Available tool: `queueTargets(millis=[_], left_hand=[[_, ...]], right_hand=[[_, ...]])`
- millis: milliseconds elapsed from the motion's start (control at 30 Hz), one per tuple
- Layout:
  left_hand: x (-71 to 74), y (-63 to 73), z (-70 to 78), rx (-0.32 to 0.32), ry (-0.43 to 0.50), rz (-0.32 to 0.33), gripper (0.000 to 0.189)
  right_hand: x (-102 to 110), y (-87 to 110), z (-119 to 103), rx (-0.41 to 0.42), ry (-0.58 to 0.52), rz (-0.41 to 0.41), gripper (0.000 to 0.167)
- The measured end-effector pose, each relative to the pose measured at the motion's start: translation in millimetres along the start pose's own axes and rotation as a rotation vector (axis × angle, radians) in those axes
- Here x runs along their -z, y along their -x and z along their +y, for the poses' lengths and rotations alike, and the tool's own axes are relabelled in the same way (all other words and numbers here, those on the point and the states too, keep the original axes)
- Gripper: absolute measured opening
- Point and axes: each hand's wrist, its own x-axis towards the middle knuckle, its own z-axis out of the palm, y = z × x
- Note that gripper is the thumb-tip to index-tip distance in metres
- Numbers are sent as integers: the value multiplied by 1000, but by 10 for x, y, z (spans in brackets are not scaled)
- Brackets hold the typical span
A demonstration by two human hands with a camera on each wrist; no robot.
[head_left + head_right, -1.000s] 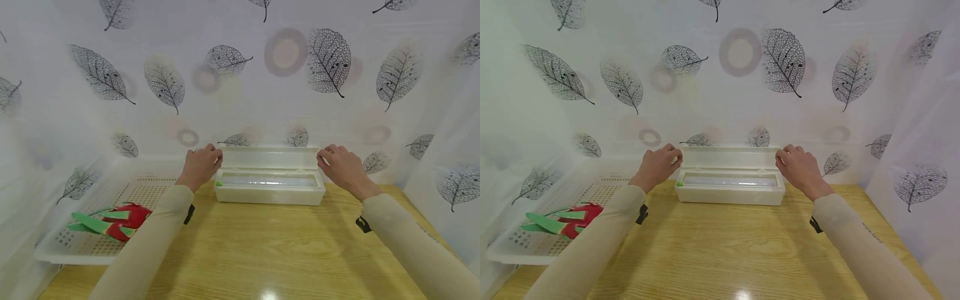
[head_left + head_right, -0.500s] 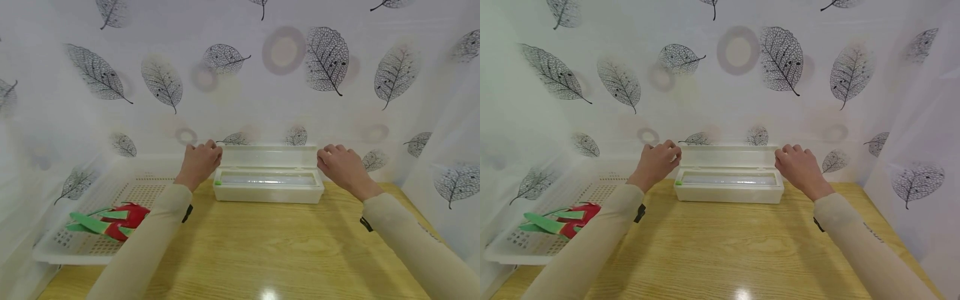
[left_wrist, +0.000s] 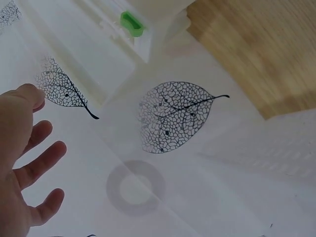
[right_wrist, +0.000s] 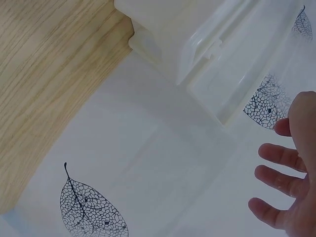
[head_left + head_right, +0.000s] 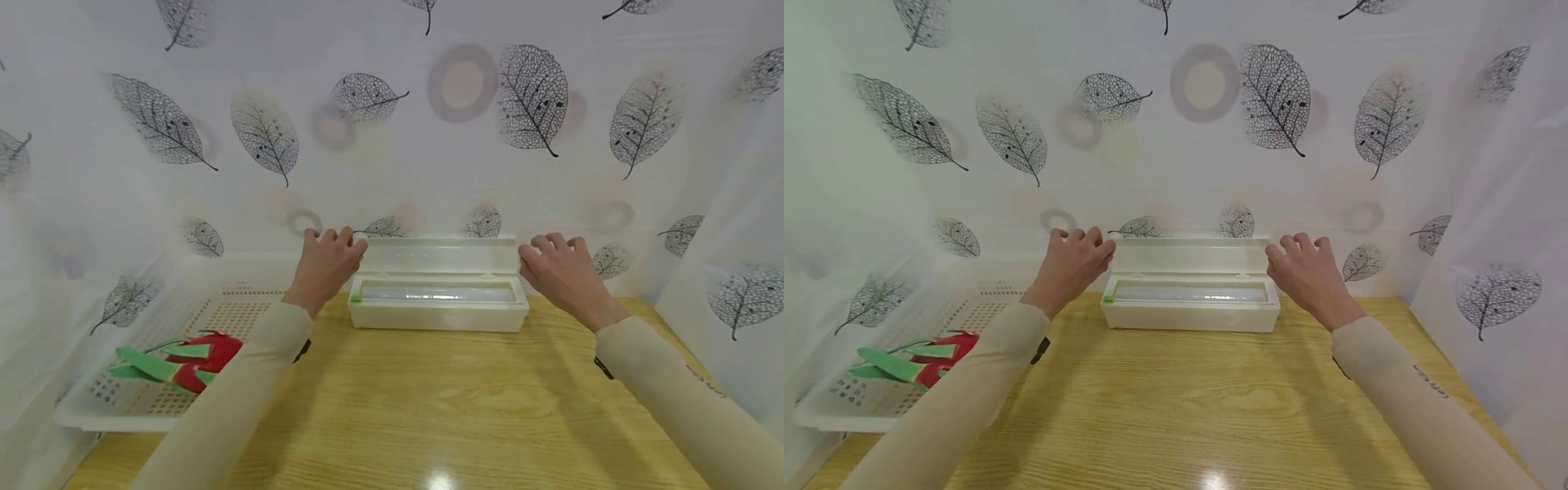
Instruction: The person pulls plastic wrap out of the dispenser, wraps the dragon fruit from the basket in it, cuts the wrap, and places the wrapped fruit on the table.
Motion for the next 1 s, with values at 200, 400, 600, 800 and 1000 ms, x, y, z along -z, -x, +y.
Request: queueTargets(millis=[200,400,600,800,1000], left_hand=[[1,22,-4,-9,-19,50,15],[-1,34,-12,3,-25,92,13],[-17,38,-19,16,-22,125,15],[-24,34,-27,25,-10,152,14],[-7,32,-40,33,13,173,17]], right_hand=[[-20,11,7,24,27,74,30],[-1,-13,6,54,59,160,40],[62,-57,-12,75,68,209,40],[10,-38,24,47,45,179,36],[19,-46,29,21,28,157,38]])
